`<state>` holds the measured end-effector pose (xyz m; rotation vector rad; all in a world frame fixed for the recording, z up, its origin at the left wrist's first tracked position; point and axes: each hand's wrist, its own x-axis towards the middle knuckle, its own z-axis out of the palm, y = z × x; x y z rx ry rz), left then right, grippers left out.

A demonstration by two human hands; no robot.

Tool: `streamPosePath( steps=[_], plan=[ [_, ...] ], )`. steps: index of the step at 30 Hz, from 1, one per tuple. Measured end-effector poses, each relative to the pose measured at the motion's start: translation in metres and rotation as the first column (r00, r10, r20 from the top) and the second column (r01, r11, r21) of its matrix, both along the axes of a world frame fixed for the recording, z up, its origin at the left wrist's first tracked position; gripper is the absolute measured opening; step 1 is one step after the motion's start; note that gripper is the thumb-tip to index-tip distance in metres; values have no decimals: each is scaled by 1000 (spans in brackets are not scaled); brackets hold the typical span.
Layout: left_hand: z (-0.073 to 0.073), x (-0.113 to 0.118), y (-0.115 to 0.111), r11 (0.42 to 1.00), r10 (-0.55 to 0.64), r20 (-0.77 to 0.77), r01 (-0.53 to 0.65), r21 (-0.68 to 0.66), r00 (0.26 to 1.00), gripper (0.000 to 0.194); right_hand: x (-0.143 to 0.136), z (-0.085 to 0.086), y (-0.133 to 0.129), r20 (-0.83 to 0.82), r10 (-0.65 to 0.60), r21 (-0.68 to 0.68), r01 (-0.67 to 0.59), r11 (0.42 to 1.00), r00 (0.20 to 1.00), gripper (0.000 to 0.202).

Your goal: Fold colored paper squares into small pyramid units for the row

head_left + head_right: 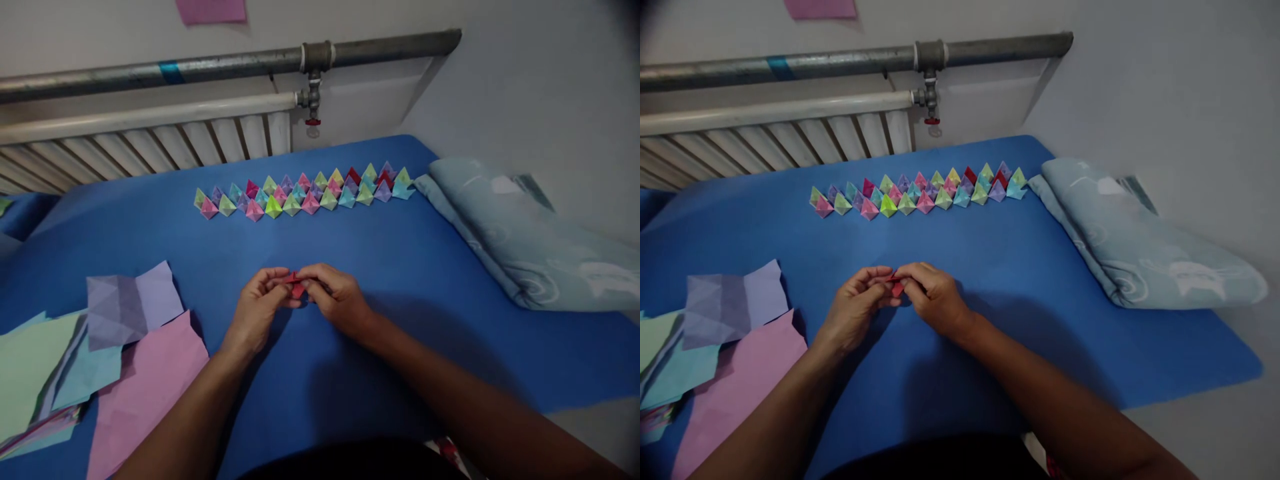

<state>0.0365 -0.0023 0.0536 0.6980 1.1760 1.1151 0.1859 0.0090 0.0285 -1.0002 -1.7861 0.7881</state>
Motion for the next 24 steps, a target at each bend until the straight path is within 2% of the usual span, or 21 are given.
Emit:
streamPosePath(
  steps=[4, 7, 9, 11, 14, 17, 19, 24],
  plan=[
    [5, -6, 2, 994, -63, 147, 75, -76, 987, 27, 7, 1, 0, 91, 37, 122, -48, 991, 995, 28],
    [5, -10, 3, 993, -67, 173, 82, -85, 983, 27, 12, 1, -1, 150, 87, 181, -114, 977, 985, 33],
    [4, -11, 3, 994, -54, 160, 69, -86, 986, 30, 13, 2, -2, 150, 118, 172, -143, 975, 982, 31],
    [2, -11, 3, 995, -54, 130, 64, -77, 990, 35, 11, 5, -5, 111, 144, 106, -155, 982, 983, 27],
    [0, -11, 2, 998, -69, 49, 69, -6, 996, 37, 7, 12, -8, -28, 100, -164, -103, 981, 995, 25],
    [-2, -11, 0, 992, -80, -59, 85, 89, 995, 35, 3, 18, -9, -119, 0, -443, -53, 895, 993, 25],
    [-3, -11, -2, 987, -96, -117, 110, 120, 988, 35, 1, 19, -7, -148, -14, -514, -65, 855, 989, 20],
    [-4, -12, -5, 978, -138, -159, 160, 134, 977, 35, 2, 16, -4, -199, -2, -543, -108, 833, 980, 13]
  ],
)
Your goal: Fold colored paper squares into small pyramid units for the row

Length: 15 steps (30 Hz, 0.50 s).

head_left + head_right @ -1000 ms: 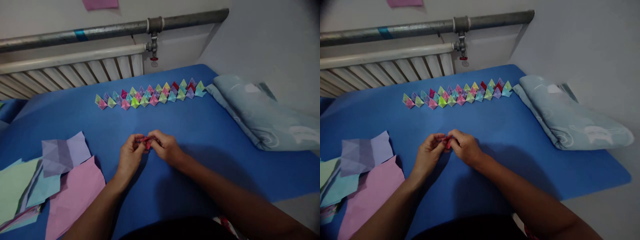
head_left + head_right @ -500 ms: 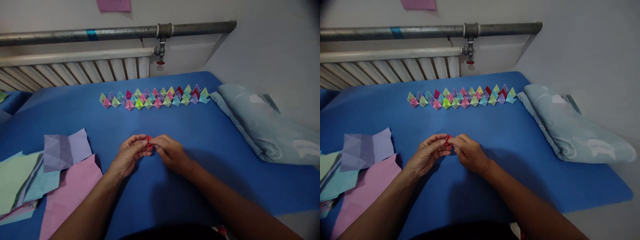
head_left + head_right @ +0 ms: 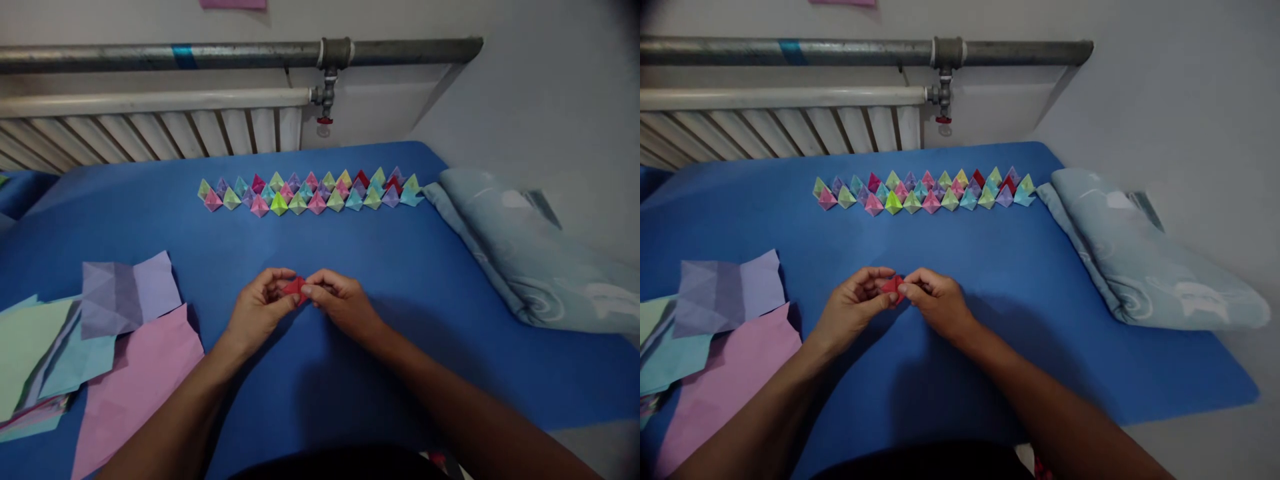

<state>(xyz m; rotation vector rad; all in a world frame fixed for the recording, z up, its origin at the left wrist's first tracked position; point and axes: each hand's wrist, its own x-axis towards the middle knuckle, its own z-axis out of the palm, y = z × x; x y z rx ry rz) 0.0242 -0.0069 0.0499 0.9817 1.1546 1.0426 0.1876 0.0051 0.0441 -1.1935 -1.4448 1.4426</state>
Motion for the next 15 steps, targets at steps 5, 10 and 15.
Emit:
streamPosePath(
  steps=[5, 10, 15],
  plan=[
    [1, -1, 2, 999, -40, -18, 40, -12, 999, 34, -2, -2, 0, 0, 20, -56, -20, 998, 1000, 12],
    [0, -1, 1, 994, -92, -28, 91, -57, 995, 37, -6, -1, -1, -80, 46, -50, -50, 997, 996, 11],
    [2, 0, 0, 981, -155, 68, 162, -106, 986, 36, -4, 0, 3, -34, -30, -108, 26, 994, 999, 17]
  ],
)
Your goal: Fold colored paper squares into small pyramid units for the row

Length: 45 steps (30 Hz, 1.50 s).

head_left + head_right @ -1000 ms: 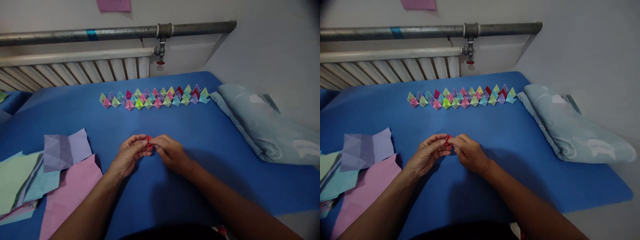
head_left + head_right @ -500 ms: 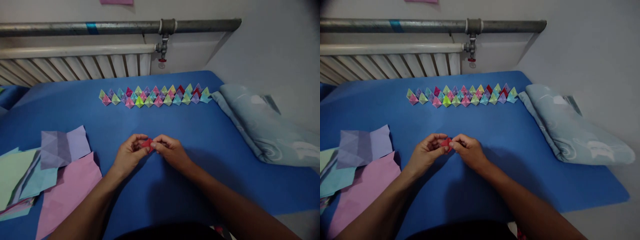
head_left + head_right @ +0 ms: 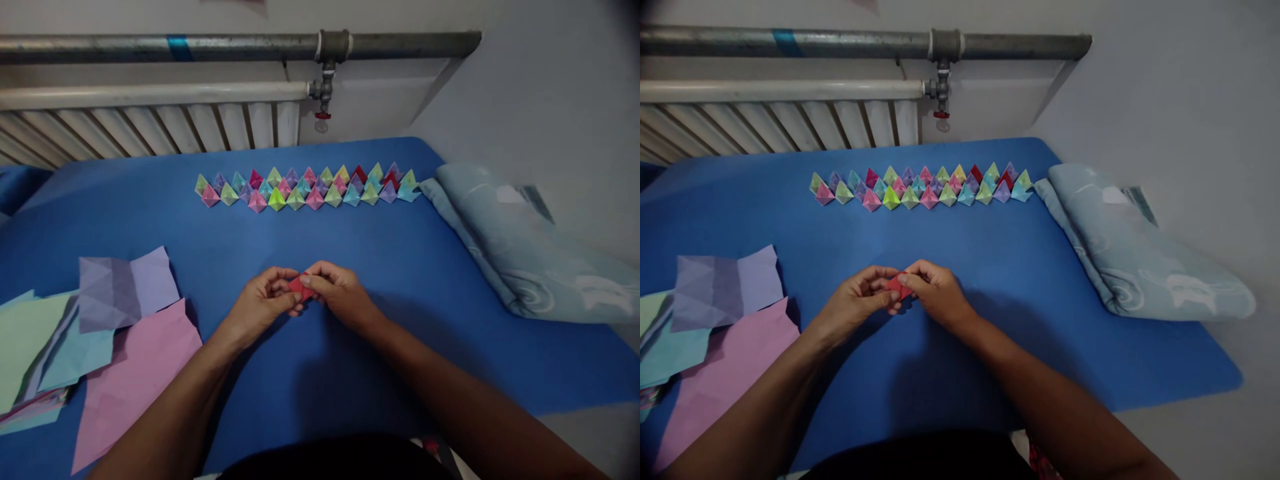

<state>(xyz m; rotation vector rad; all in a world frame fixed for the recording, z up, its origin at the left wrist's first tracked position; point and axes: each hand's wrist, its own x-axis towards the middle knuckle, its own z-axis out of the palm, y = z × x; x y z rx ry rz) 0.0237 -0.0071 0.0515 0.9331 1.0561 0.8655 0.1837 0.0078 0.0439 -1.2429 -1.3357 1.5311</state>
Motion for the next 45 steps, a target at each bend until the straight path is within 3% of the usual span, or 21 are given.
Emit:
streamPosePath(
  steps=[5, 7, 9, 11, 13, 15, 17, 19, 21, 24, 26, 28, 30, 34, 41, 45],
  plan=[
    [2, 0, 2, 999, 40, 41, -39, -26, 998, 38, -1, -3, 3, -64, 11, -125, -18, 992, 998, 23],
    [2, -2, 3, 993, 92, 46, -88, -84, 995, 37, 2, -4, 2, -24, 15, -68, -16, 998, 1000, 23],
    [2, -3, 5, 977, 158, 47, -150, -150, 986, 35, 6, -4, -2, 75, -13, 120, 3, 993, 997, 22],
    [3, -4, 6, 959, 208, 42, -195, -208, 977, 33, 10, -4, -6, 227, -59, 408, -40, 912, 972, 18],
    [4, -4, 6, 945, 229, 37, -212, -250, 973, 31, 12, -6, -9, 392, -128, 636, -169, 753, 911, 20],
    [5, -4, 6, 937, 226, 40, -206, -282, 973, 30, 11, -7, -10, 514, -188, 729, -311, 609, 837, 24],
    [4, -4, 5, 936, 194, 44, -171, -306, 980, 31, 9, -10, -10, 588, -195, 731, -413, 542, 785, 25],
    [2, -6, 4, 944, 114, 29, -99, -316, 993, 31, 10, -13, -9, 623, -173, 711, -460, 532, 763, 24],
    [0, -9, 3, 969, 50, -69, -66, -238, 996, 25, 13, -16, -8, 628, -169, 701, -457, 548, 760, 23],
    [-4, -12, 1, 987, 111, -367, -60, 146, 924, 12, 22, -22, -9, 658, -160, 686, -497, 532, 736, 22],
    [-7, -11, -3, 915, 140, -521, 91, 393, 842, 10, 26, -24, -13, 699, -138, 663, -565, 490, 701, 21],
    [-11, -8, -8, 817, 101, -627, 296, 495, 772, 14, 29, -25, -18, 727, -138, 649, -607, 458, 673, 22],
    [-15, -5, -12, 740, 78, -712, 439, 511, 697, 17, 31, -26, -23, 743, -153, 640, -624, 449, 652, 23],
    [-20, -4, -17, 674, 106, -800, 549, 494, 590, 18, 34, -25, -29, 772, -130, 605, -657, 450, 622, 23],
    [-20, -12, -12, 596, 66, -829, 645, 479, 555, 18, 39, -24, -34, 778, -146, 595, -641, 485, 612, 18],
    [-18, -14, -9, 584, 31, -843, 674, 452, 538, 15, 38, -24, -35, 770, -197, 619, -635, 463, 607, 19]
  ],
)
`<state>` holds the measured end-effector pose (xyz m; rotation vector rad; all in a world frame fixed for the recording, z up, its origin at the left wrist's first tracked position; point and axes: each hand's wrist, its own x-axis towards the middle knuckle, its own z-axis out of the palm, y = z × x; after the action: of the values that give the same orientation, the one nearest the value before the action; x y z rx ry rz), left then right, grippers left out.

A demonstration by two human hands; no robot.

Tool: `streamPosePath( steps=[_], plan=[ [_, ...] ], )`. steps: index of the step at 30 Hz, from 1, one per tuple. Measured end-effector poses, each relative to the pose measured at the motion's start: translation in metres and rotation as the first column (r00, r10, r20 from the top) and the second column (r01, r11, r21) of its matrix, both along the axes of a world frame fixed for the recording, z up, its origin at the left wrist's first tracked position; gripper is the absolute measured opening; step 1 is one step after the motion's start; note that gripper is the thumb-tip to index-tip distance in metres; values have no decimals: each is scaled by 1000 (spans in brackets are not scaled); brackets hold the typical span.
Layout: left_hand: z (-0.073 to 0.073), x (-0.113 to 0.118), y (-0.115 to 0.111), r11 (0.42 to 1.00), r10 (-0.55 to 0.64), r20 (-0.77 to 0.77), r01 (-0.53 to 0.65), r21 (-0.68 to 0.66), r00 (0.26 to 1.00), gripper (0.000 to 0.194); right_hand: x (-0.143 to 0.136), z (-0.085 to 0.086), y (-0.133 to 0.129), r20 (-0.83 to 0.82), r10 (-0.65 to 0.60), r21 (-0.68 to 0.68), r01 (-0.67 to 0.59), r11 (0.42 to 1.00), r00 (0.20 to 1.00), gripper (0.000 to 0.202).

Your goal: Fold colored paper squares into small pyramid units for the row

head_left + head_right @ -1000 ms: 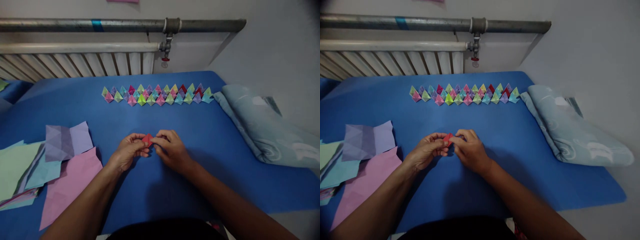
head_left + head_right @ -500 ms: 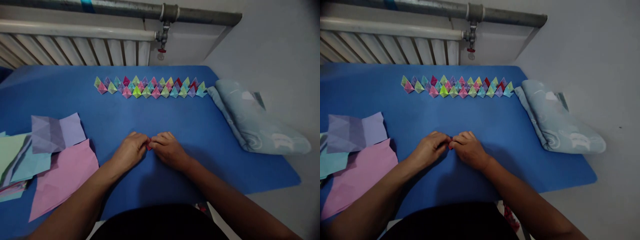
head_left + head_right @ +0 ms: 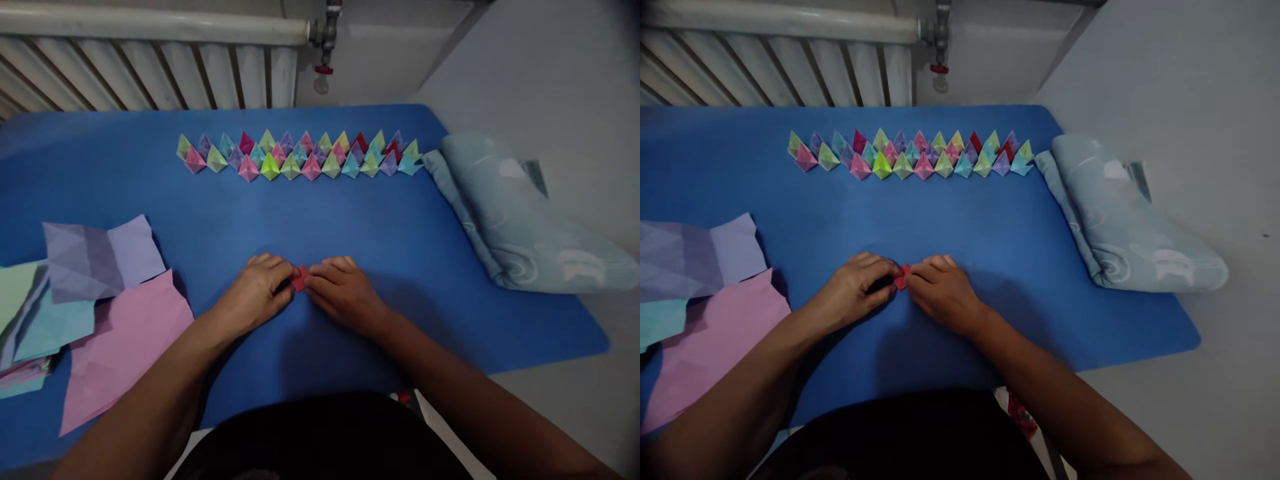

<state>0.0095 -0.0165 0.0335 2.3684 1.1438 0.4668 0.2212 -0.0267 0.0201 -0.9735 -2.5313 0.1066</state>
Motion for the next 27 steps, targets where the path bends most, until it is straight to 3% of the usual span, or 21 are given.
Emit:
streamPosePath(
  steps=[10, 20, 27],
  plan=[
    [-1, -2, 4, 999, -28, 8, 28, -26, 1000, 11, -2, -4, 0, 44, -46, 59, 43, 997, 998, 27],
    [-8, -1, 0, 990, -29, -56, 36, 134, 998, 15, -3, -3, -1, 112, -72, -14, 74, 997, 991, 24],
    [-7, -1, 1, 989, 14, -103, 2, 149, 995, 17, -8, -1, -2, -15, -178, -178, 173, 969, 984, 23]
  ],
)
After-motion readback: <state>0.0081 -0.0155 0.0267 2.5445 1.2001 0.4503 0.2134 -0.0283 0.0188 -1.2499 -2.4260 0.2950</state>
